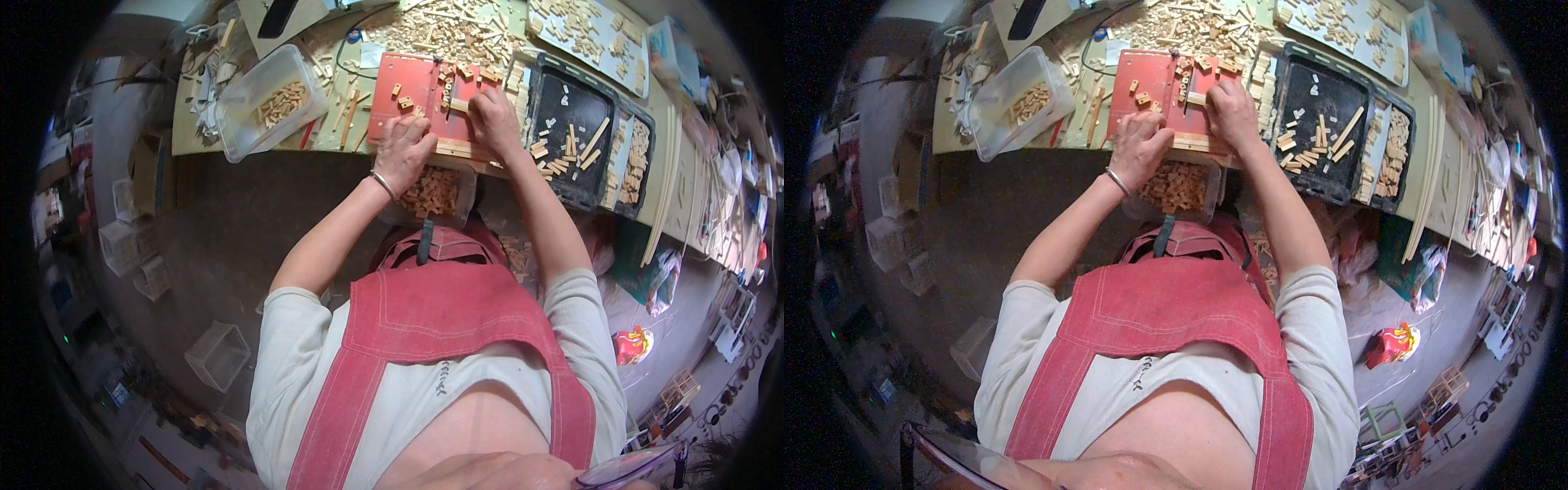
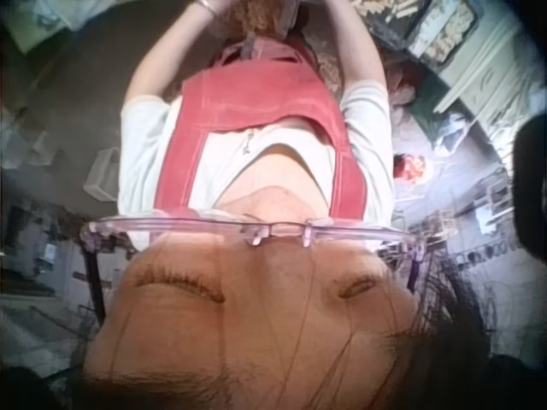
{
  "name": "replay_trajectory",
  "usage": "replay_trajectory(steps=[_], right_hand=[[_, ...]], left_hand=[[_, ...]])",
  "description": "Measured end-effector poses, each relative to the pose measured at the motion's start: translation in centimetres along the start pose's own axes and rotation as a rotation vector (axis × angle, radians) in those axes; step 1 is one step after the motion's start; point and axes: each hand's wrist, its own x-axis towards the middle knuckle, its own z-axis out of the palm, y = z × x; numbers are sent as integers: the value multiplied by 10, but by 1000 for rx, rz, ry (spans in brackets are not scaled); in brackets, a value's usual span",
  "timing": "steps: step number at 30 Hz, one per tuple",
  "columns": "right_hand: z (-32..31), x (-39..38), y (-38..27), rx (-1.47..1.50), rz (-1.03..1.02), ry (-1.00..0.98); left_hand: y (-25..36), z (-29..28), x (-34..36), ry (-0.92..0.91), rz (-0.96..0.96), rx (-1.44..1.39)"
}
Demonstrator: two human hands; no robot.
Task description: The person repeatedly places small wooden sticks onto a red cutting jig and pushes them through a blade to cut them into shorter pieces. The cut pieces fall into a container below while longer sticks are collected in a tray to the right.
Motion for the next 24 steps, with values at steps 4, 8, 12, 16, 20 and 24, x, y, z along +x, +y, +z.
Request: replay_trajectory(steps=[4,8,12,16,20,24], right_hand=[[-9,-17,-7,26,14,-63],[-13,-23,-13,61,-11,-52],[-16,-23,-13,83,-19,-75],[-19,-22,-16,88,-2,-113],[-22,-19,-19,102,5,-134],[-22,-20,-20,107,11,-126]], left_hand=[[0,-1,-2,29,10,26],[3,0,-4,40,-17,35],[2,9,-10,30,-53,27],[3,12,-13,36,-81,4],[2,21,-16,69,-93,-2],[3,16,-15,70,-94,10]])
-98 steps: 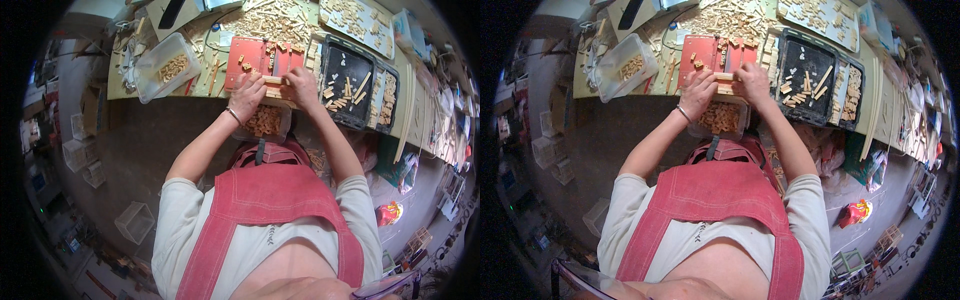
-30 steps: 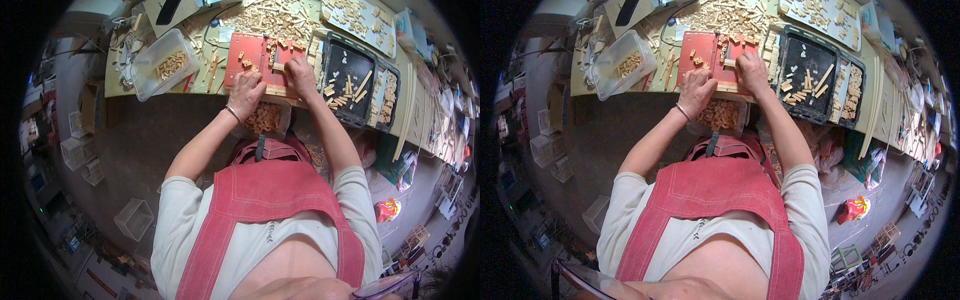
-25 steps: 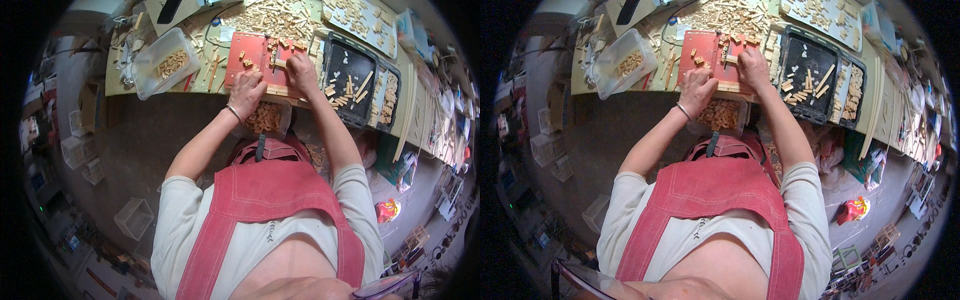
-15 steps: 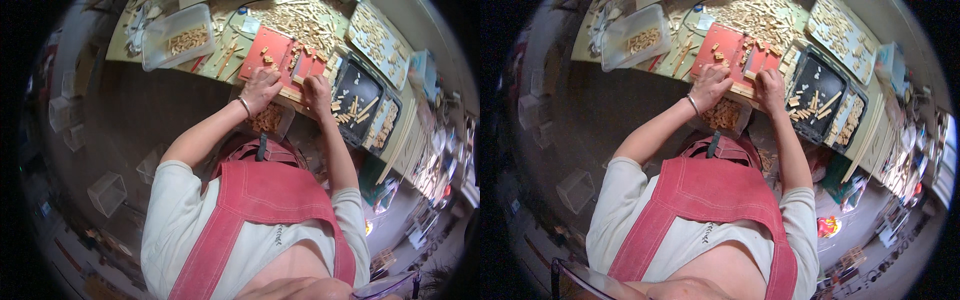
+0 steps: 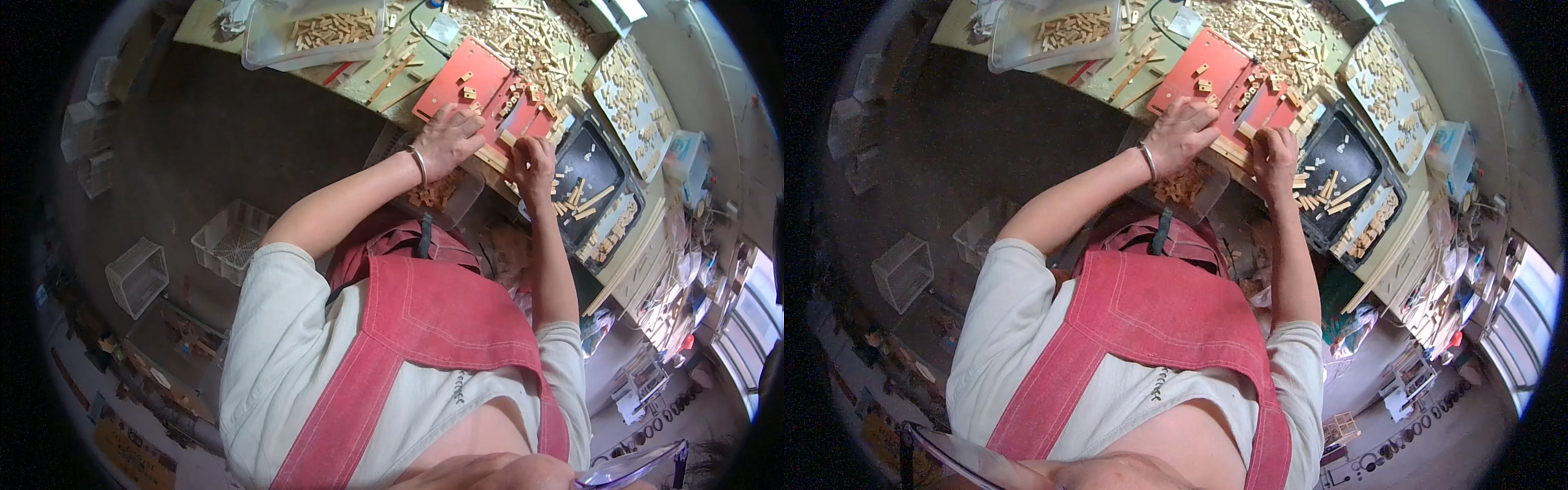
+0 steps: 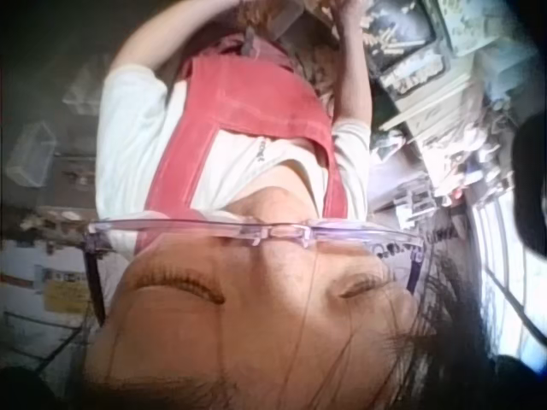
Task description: The person repeatedly places small wooden sticks onto a red cutting jig and pushes them through a blade to cut them into shorter pieces. The cut pieces fall into a container below while longer sticks are collected in a tray to the right.
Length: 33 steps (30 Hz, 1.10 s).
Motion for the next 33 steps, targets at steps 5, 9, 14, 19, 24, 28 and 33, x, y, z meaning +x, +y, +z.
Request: replay_trajectory(steps=[5,9,14,19,24,28,33], right_hand=[[8,-3,5,16,-10,-43],[10,9,-9,-20,53,-123],[21,16,-17,-6,236,-168],[21,15,-19,50,231,-147],[3,8,-28,-8,31,-161],[15,-3,-24,-64,-14,-92],[18,-4,-24,-45,-4,-66]], left_hand=[[2,-1,4,3,-8,-11],[1,-9,10,-16,-3,-33],[4,-7,10,-12,-4,-35],[9,-11,12,-17,-52,-42],[7,-10,14,-13,-71,-45],[8,-10,12,-37,-97,-49],[11,-15,24,-20,-97,-88]])
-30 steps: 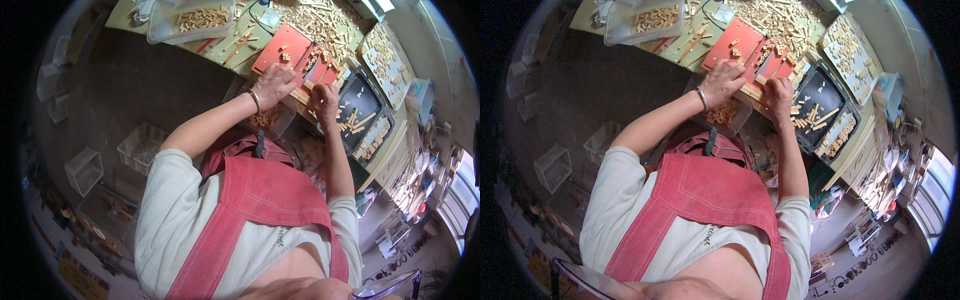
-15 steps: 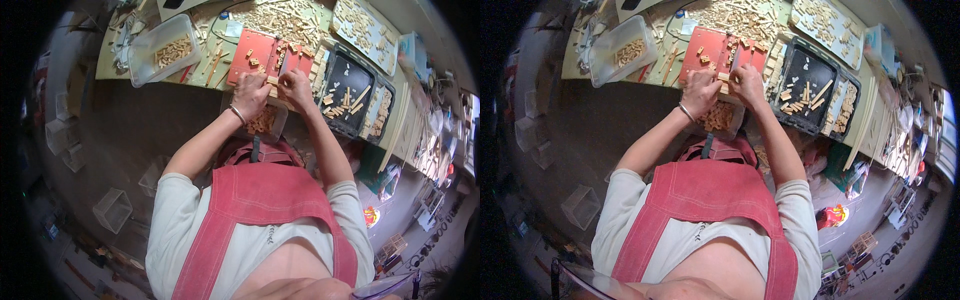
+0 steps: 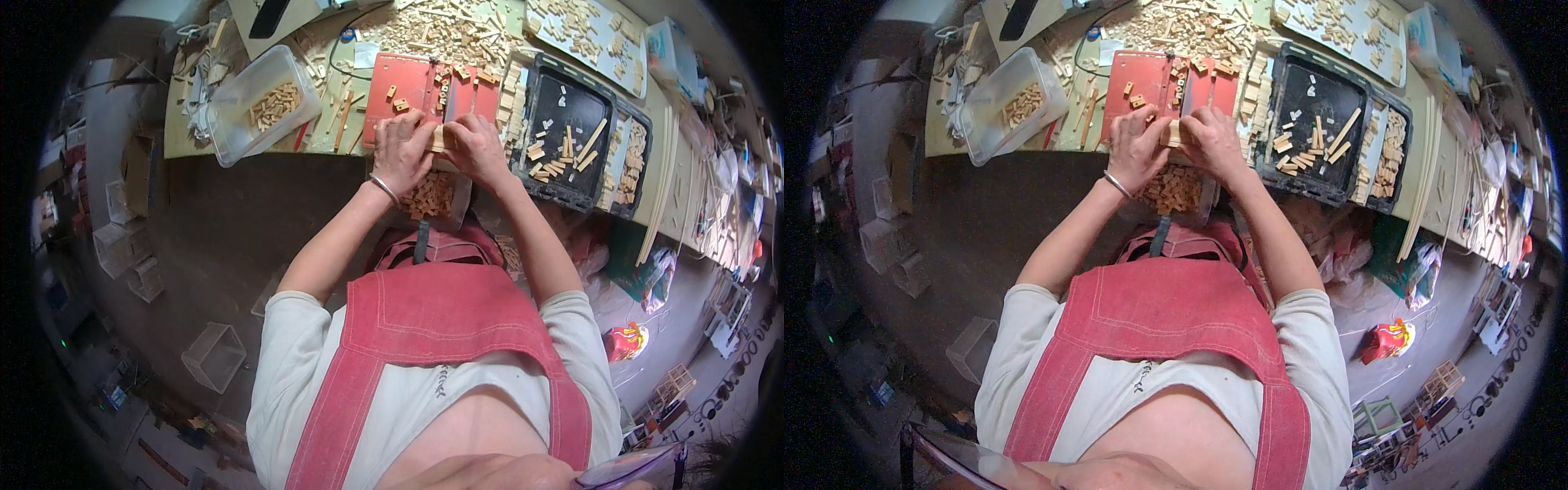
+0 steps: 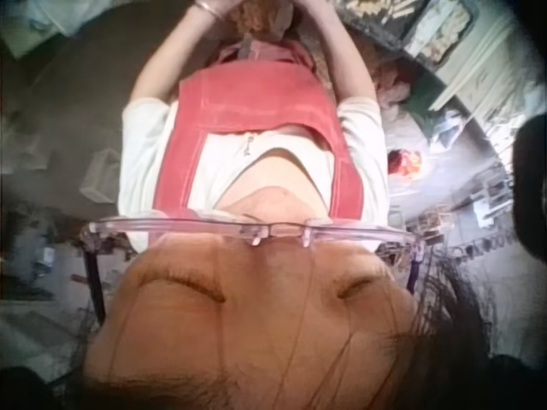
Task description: The person repeatedly places small wooden sticks onto a red cutting jig and pushes them through a blade to cut them into shorter pieces. The cut pieces fall into a container below while longer sticks are collected in a tray to the right.
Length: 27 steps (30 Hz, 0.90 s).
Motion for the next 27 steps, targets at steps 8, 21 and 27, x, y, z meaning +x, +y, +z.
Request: replay_trajectory(steps=[8,21,27], right_hand=[[-8,-31,13,455,513,427],[25,-40,15,793,802,289],[17,-54,16,689,990,418]], left_hand=[[-11,-1,9,-135,-19,-6],[-13,1,14,-154,-25,-9],[-16,-1,14,-161,0,33]])
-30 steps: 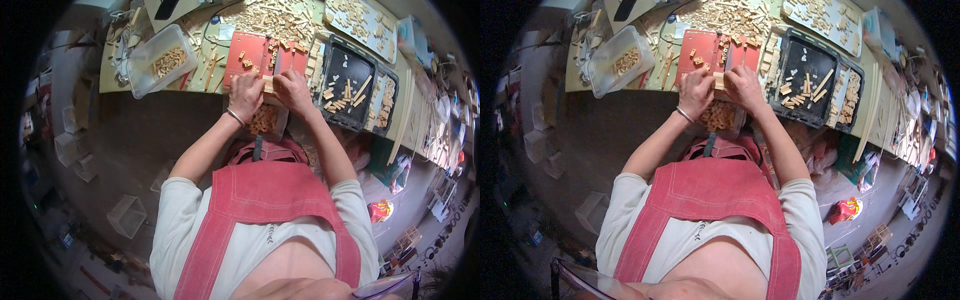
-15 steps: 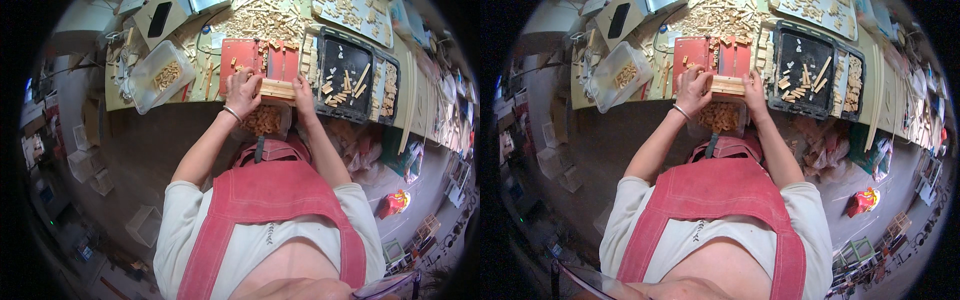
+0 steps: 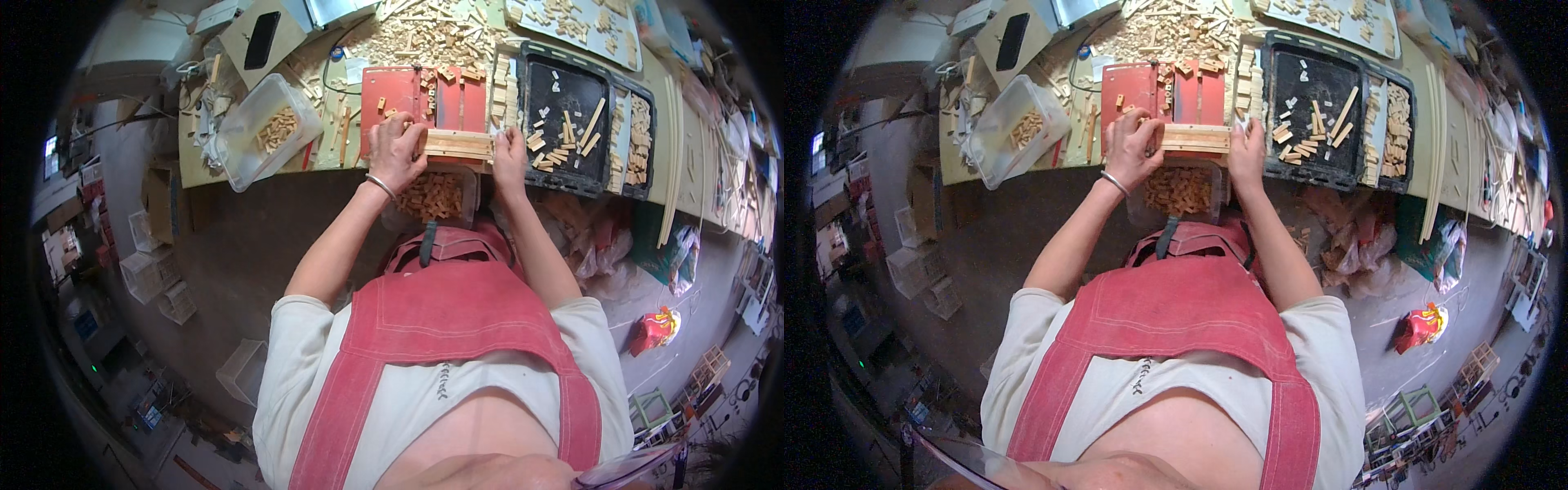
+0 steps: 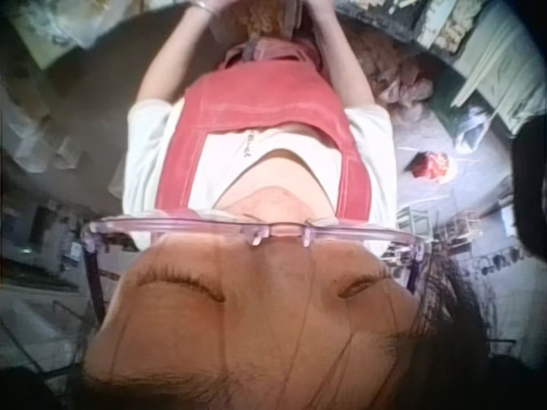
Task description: The person repeatedly places small wooden sticks onto a red cutting jig and pushes them through a blade to cut them into shorter pieces. The cut pieces fall into a container below while longer sticks are collected in a tray to the right.
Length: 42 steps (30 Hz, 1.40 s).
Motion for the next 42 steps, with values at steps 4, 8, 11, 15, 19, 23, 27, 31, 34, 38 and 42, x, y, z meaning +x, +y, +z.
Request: replay_trajectory(steps=[4,8,11,15,19,23,27,31,34,38,42], right_hand=[[-16,-15,21,-408,-237,6],[-3,-27,11,-703,-497,69],[0,-32,8,-683,-485,68],[-3,-34,10,-608,-428,65],[-2,-37,7,-643,-473,48],[-5,-34,9,-588,-448,50],[-5,-35,7,-589,-468,81],[-11,-27,-1,-774,-705,115],[-18,-22,-9,-831,-733,34],[-22,-23,-14,-900,-735,8],[-35,-27,-49,-1017,-751,-42]], left_hand=[[1,2,-1,-1,-21,-23],[2,4,-2,13,-28,-41],[0,6,-2,2,-32,-23],[-1,3,-1,-10,-30,-34],[1,1,-1,-18,-34,-19],[0,1,-1,-27,-36,-23],[0,1,0,-30,-38,-25],[2,1,0,-24,-39,-27],[2,2,0,-17,-34,-16],[1,3,1,13,-7,-5],[-4,5,-2,-3,-5,22]])
